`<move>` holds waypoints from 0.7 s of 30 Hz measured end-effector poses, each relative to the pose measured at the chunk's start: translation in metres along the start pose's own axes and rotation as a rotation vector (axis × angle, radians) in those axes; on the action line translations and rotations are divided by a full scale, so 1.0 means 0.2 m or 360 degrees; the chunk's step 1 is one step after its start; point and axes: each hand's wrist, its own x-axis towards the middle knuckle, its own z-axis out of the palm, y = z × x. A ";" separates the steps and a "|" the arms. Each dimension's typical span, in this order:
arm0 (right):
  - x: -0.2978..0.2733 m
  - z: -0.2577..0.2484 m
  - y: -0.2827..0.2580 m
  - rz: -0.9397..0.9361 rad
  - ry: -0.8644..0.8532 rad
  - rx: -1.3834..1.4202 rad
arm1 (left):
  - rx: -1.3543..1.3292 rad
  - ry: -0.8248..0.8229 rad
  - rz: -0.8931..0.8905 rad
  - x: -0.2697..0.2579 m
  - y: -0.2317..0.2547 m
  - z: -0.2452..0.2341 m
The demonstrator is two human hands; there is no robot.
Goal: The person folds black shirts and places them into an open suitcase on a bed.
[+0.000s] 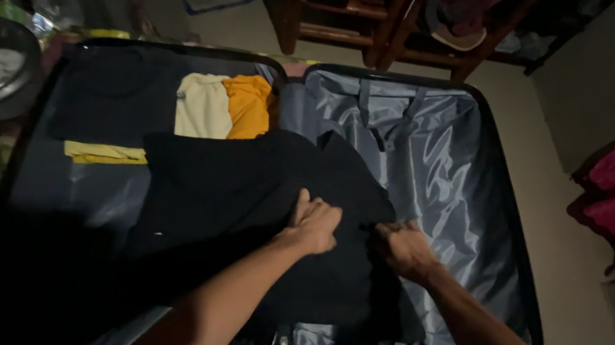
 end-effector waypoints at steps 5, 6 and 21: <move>-0.03 -0.17 0.02 0.0152 -0.0176 -0.0089 | -0.0174 0.0298 -0.0004 0.05 -0.01 0.02; -0.06 -0.21 0.03 0.0208 -0.0163 -0.0096 | -0.0326 0.0550 0.0063 0.05 -0.02 0.01; -0.22 -0.51 -0.30 -0.0088 -0.0472 0.0671 | -0.0593 0.1024 0.0931 -0.48 -0.22 -0.18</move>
